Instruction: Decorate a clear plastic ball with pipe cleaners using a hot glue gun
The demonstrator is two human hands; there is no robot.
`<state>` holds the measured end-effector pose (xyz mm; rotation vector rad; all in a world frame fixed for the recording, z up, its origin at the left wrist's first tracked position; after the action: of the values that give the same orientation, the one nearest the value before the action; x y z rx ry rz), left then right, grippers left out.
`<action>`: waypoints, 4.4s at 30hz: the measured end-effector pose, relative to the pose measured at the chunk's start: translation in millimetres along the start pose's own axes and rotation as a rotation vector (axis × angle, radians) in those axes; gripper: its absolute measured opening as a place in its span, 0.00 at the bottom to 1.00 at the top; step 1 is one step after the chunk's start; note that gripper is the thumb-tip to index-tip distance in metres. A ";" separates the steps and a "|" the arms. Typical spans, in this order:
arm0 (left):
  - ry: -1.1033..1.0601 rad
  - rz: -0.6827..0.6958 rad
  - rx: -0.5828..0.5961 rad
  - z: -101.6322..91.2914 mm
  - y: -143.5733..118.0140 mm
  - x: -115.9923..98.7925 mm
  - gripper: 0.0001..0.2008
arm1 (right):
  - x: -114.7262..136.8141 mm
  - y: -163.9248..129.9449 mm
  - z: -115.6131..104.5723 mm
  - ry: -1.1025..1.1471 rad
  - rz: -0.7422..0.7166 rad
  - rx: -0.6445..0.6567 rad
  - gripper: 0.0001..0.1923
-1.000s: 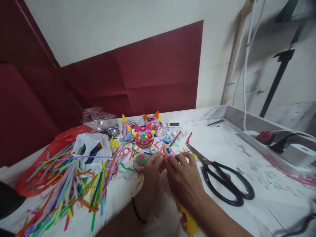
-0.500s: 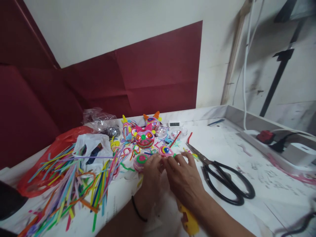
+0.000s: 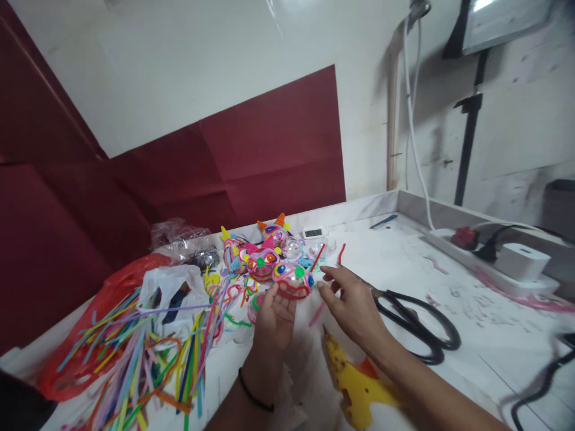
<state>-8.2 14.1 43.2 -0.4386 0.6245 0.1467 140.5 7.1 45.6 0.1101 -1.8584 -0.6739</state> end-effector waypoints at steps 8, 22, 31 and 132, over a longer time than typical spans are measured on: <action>-0.055 -0.024 0.005 7.8 -15.0 -6.4 0.16 | 3.5 2.9 9.9 0.513 0.561 0.308 0.06; 0.026 -0.059 0.093 28.9 -26.7 -7.0 0.14 | 12.5 7.6 4.8 1.001 0.652 0.139 0.14; -0.041 -0.072 0.250 50.3 -33.5 3.9 0.20 | 16.3 13.0 -2.8 1.100 0.652 0.007 0.11; 0.081 0.055 0.372 60.2 5.7 53.6 0.10 | -7.9 28.1 -9.7 1.214 0.821 -0.005 0.06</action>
<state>65.6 45.7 52.9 -0.0689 0.7267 0.0622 158.9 29.7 55.3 -0.2099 -0.6024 0.0364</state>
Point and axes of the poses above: each hand's wrist, its own y-axis towards the middle knuckle, its own z-axis out of the palm, x = y × z, the point moved 1 cm from there along y, towards the middle knuckle, and after that the axes turned 7 degrees about -x, right-handed, at the moved point
